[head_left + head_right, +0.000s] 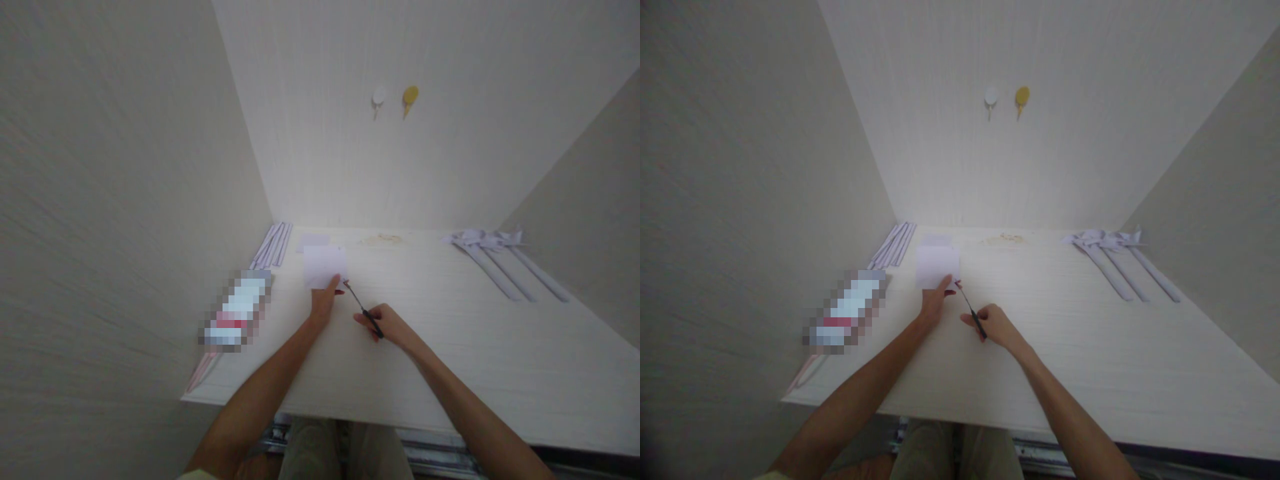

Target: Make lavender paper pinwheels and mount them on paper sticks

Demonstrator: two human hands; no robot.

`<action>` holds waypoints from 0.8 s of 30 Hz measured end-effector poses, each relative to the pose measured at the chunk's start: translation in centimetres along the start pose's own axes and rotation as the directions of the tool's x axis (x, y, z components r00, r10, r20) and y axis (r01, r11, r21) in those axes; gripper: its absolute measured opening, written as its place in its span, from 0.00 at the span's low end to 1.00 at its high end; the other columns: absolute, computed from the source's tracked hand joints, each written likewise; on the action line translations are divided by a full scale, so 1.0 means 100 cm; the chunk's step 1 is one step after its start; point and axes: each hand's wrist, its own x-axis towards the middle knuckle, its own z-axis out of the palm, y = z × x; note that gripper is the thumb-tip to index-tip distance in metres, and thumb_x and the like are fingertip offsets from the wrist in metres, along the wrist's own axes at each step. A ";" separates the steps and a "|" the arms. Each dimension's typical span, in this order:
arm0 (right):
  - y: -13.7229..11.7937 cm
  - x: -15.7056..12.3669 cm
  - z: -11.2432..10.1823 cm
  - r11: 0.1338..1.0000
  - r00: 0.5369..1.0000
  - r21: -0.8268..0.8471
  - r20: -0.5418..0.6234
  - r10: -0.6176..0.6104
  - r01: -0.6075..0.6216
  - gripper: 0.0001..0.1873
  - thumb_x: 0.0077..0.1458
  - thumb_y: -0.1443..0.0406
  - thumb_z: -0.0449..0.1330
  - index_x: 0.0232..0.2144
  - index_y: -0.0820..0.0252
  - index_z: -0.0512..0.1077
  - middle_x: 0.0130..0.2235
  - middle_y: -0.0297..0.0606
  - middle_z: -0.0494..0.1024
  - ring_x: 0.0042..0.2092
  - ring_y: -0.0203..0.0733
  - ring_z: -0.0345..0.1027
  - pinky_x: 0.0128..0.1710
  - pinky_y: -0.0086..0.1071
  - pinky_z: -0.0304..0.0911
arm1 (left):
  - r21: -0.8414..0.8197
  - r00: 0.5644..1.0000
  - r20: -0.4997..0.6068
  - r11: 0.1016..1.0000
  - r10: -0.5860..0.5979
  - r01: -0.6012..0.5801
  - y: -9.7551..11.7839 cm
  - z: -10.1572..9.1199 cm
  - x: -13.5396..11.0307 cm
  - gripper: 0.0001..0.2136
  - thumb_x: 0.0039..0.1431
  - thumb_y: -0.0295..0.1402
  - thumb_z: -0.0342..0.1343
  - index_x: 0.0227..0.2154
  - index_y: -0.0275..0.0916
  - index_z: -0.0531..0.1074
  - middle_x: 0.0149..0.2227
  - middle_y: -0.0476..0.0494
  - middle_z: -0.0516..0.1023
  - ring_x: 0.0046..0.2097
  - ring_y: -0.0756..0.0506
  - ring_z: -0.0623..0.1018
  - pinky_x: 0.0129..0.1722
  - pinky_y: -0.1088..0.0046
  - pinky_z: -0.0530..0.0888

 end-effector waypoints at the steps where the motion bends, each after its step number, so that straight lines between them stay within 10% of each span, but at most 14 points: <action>1: 0.000 0.000 0.000 1.000 1.000 -0.002 0.001 -0.004 0.004 0.28 0.41 0.46 0.52 0.06 0.62 0.61 0.09 0.32 0.60 0.14 0.30 0.52 0.18 0.27 0.48 | -0.002 1.000 -0.001 1.000 -0.002 0.002 0.000 0.000 0.000 0.15 0.43 0.37 0.55 0.33 0.33 0.69 0.33 0.40 0.75 0.31 0.47 0.75 0.24 0.74 0.70; 24: 0.002 0.000 0.003 0.999 1.000 -0.033 -0.014 -0.023 0.023 0.28 0.42 0.46 0.51 0.08 0.63 0.62 0.11 0.34 0.62 0.15 0.31 0.53 0.18 0.27 0.49 | -0.034 0.999 -0.030 0.999 -0.033 0.032 -0.001 0.001 0.001 0.15 0.42 0.37 0.56 0.33 0.34 0.69 0.33 0.41 0.75 0.31 0.47 0.75 0.26 0.74 0.71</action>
